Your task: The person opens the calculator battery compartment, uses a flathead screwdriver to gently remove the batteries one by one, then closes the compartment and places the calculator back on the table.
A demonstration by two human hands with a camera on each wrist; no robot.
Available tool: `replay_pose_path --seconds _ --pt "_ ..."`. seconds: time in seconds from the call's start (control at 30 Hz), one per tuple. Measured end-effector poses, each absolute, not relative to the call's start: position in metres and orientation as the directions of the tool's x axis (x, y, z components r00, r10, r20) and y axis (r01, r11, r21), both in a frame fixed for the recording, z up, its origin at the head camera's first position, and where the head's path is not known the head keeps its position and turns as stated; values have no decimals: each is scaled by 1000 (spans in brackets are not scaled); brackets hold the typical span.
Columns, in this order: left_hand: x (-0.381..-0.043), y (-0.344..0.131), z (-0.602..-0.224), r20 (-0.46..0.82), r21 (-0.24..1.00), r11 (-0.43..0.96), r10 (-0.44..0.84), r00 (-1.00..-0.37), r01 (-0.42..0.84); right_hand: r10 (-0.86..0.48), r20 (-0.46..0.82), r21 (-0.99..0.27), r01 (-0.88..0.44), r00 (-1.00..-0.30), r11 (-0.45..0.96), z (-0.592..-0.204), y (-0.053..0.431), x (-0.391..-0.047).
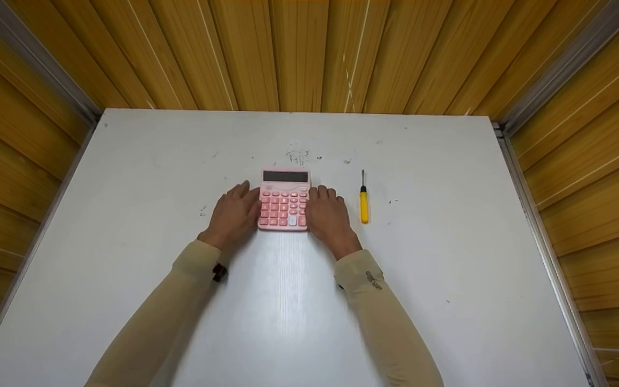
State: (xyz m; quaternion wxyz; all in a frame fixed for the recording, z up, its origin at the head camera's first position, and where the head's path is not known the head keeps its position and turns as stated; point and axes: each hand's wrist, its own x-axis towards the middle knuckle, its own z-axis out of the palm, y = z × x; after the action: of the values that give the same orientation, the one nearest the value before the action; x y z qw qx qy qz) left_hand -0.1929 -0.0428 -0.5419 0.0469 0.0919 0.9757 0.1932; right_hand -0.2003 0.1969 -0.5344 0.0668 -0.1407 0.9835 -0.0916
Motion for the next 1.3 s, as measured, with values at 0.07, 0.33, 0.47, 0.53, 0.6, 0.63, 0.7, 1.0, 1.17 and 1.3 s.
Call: replay_pose_path --seconds 0.07,0.33,0.47,0.53,0.6,0.63,0.7,1.0,1.17,1.3 --pt "-190 -43 -541 -57 394 906 195 -979 157 -287 -108 -205 -261 -952 943 -534 197 -198" --pt "-182 -42 -540 -51 418 895 191 -980 153 -281 -111 -246 -248 -953 937 -534 196 -190" --pt "-180 -41 -541 -59 427 893 182 -982 140 -280 -104 -249 -247 -954 936 -535 196 -187" --pt "-178 -41 -541 -59 434 891 177 -982 134 -279 -102 -251 -247 -955 936 -535 196 -186" --pt "-177 -41 -541 -56 440 888 173 -983 132 -280 -101 -252 -247 -955 935 -536 196 -185" --pt "-177 -41 -541 -53 442 887 173 -984 132 -279 -103 -254 -246 -955 936 -535 196 -184" --pt "-175 -41 -541 -49 445 886 170 -984 131 -274 -112 -260 -238 -955 936 -534 196 -182" --pt "-169 -40 -541 -58 456 882 160 -985 116 -269 -102 -252 -237 -958 938 -534 194 -175" --pt "-167 -39 -543 -39 468 876 153 -987 117 -265 -93 -258 -234 -960 937 -533 192 -172" --pt "-167 -39 -545 -12 481 868 149 -989 125 -255 -84 -279 -223 -963 934 -532 192 -172"
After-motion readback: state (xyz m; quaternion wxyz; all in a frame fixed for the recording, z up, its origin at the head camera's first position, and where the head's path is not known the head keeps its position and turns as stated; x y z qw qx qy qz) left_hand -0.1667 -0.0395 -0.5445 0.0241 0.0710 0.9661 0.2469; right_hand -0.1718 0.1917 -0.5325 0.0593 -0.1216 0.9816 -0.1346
